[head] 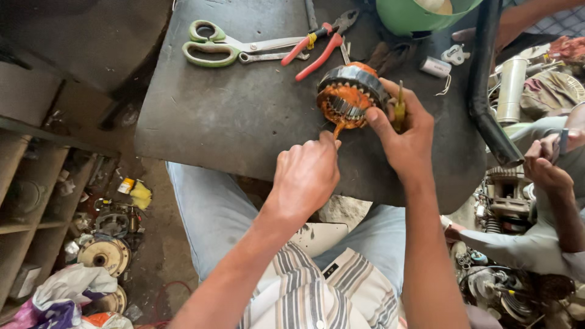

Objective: The person winds orange copper wire around a motor stator core using a yellow-handled screwdriver to guide and pack the strands. They rotate the stator and adjust the wire placement throughout the process.

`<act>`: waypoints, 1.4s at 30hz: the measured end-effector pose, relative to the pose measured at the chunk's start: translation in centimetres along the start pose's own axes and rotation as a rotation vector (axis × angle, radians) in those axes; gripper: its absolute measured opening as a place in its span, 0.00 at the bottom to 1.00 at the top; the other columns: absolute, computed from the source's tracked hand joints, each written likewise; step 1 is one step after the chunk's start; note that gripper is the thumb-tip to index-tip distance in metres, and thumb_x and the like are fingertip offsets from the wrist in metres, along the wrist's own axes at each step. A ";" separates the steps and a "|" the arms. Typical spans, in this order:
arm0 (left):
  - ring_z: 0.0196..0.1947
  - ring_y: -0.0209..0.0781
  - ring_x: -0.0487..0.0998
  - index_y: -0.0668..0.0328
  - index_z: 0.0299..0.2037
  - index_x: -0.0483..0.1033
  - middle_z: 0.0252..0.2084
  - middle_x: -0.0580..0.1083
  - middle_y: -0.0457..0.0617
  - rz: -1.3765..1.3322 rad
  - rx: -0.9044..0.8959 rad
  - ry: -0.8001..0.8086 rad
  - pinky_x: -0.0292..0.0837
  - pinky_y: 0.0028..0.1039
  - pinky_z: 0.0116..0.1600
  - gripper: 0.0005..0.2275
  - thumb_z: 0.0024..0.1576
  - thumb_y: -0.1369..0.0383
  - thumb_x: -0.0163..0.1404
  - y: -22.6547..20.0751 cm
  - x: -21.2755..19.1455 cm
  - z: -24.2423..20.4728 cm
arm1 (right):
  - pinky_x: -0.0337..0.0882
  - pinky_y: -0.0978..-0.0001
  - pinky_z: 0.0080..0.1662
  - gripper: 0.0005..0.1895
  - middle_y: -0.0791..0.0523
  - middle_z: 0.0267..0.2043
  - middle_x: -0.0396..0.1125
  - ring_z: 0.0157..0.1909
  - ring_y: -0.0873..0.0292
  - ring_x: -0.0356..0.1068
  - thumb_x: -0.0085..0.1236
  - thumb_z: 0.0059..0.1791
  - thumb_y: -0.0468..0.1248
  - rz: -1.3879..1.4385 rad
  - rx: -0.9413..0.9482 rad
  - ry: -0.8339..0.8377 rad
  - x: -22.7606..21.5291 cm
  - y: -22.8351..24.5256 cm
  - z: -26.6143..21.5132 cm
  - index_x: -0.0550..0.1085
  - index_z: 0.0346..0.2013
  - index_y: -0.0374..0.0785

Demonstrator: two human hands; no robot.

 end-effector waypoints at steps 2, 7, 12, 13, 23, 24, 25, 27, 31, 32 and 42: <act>0.23 0.63 0.79 0.64 0.35 0.72 0.21 0.76 0.60 0.029 -0.011 0.053 0.73 0.50 0.28 0.12 0.65 0.64 0.45 -0.3 -1.2 0.2 | 0.58 0.81 0.39 0.26 0.68 0.36 0.57 0.37 0.74 0.55 0.67 0.54 0.42 -0.018 -0.044 -0.006 0.3 -0.2 -0.2 0.73 0.63 0.33; 0.32 0.57 0.79 0.61 0.35 0.75 0.30 0.77 0.56 0.059 0.158 -0.235 0.73 0.45 0.37 0.09 0.61 0.63 0.51 -0.7 -4.7 -0.2 | 0.57 0.81 0.40 0.27 0.68 0.37 0.57 0.38 0.74 0.54 0.67 0.54 0.43 0.084 0.000 -0.039 0.8 -1.0 -0.5 0.72 0.65 0.34; 0.34 0.52 0.79 0.62 0.46 0.77 0.31 0.77 0.52 0.010 0.278 -0.205 0.70 0.42 0.43 0.07 0.61 0.70 0.50 -0.4 -3.4 1.8 | 0.55 0.81 0.39 0.28 0.68 0.36 0.55 0.37 0.73 0.52 0.67 0.55 0.44 0.070 -0.005 -0.006 0.3 -1.1 -0.6 0.72 0.65 0.35; 0.32 0.52 0.79 0.62 0.45 0.77 0.29 0.77 0.52 0.058 0.288 -0.176 0.69 0.43 0.41 0.07 0.61 0.70 0.50 -0.3 -2.9 2.4 | 0.56 0.81 0.39 0.28 0.68 0.36 0.55 0.37 0.74 0.53 0.67 0.55 0.45 0.092 0.010 -0.002 0.2 -1.0 -0.6 0.72 0.65 0.35; 0.31 0.47 0.77 0.58 0.32 0.75 0.26 0.74 0.47 0.078 0.340 -0.252 0.65 0.40 0.39 0.05 0.59 0.70 0.55 -0.6 -2.9 2.6 | 0.55 0.81 0.38 0.31 0.68 0.35 0.55 0.36 0.74 0.52 0.67 0.53 0.49 0.103 0.033 -0.008 -0.1 -1.4 -0.7 0.73 0.65 0.34; 0.30 0.47 0.76 0.57 0.30 0.76 0.26 0.73 0.47 0.057 0.359 -0.275 0.64 0.40 0.39 0.05 0.58 0.70 0.55 -0.9 -3.0 2.2 | 0.55 0.81 0.38 0.31 0.68 0.35 0.55 0.36 0.73 0.52 0.68 0.54 0.49 0.103 0.022 -0.007 -0.2 -1.4 -0.6 0.72 0.65 0.34; 0.30 0.47 0.75 0.57 0.29 0.76 0.26 0.72 0.47 0.035 0.377 -0.300 0.64 0.39 0.39 0.06 0.58 0.70 0.56 -1.2 -2.9 1.8 | 0.55 0.81 0.39 0.31 0.68 0.35 0.55 0.37 0.73 0.52 0.68 0.54 0.49 0.104 0.010 -0.002 -0.1 -1.5 -0.6 0.72 0.66 0.34; 0.31 0.46 0.75 0.57 0.30 0.77 0.27 0.73 0.46 -0.005 0.414 -0.304 0.64 0.39 0.41 0.04 0.57 0.72 0.56 -2.1 -2.0 1.1 | 0.55 0.81 0.39 0.31 0.68 0.36 0.55 0.37 0.73 0.53 0.68 0.54 0.49 0.104 -0.003 0.003 -0.1 -1.5 -0.6 0.72 0.66 0.34; 0.33 0.46 0.75 0.59 0.32 0.79 0.27 0.72 0.46 -0.035 0.430 -0.272 0.65 0.37 0.46 0.00 0.54 0.73 0.56 -3.4 0.5 -0.2 | 0.54 0.81 0.38 0.32 0.68 0.35 0.55 0.36 0.73 0.52 0.68 0.54 0.49 0.102 0.013 0.003 -0.2 -1.3 -0.6 0.72 0.66 0.35; 0.33 0.45 0.75 0.59 0.33 0.79 0.27 0.72 0.46 -0.029 0.424 -0.257 0.65 0.37 0.47 0.01 0.54 0.73 0.56 -3.3 0.7 -0.3 | 0.54 0.81 0.37 0.32 0.68 0.34 0.55 0.36 0.73 0.52 0.68 0.53 0.49 0.101 0.022 0.000 -0.1 -1.2 -0.6 0.72 0.66 0.35; 0.30 0.52 0.82 0.56 0.48 0.81 0.29 0.79 0.54 -0.255 -0.016 -0.177 0.77 0.40 0.38 0.09 0.61 0.66 0.52 -0.2 -1.7 0.9 | 0.56 0.80 0.39 0.31 0.67 0.35 0.55 0.36 0.73 0.53 0.68 0.54 0.48 0.075 -0.011 0.001 -0.2 -1.7 -0.7 0.72 0.66 0.34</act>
Point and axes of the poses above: each hand's wrist, its own z-axis towards the middle knuckle, its own x-axis out of the palm, y = z × x, the point moved 2 cm from there along z, towards the middle knuckle
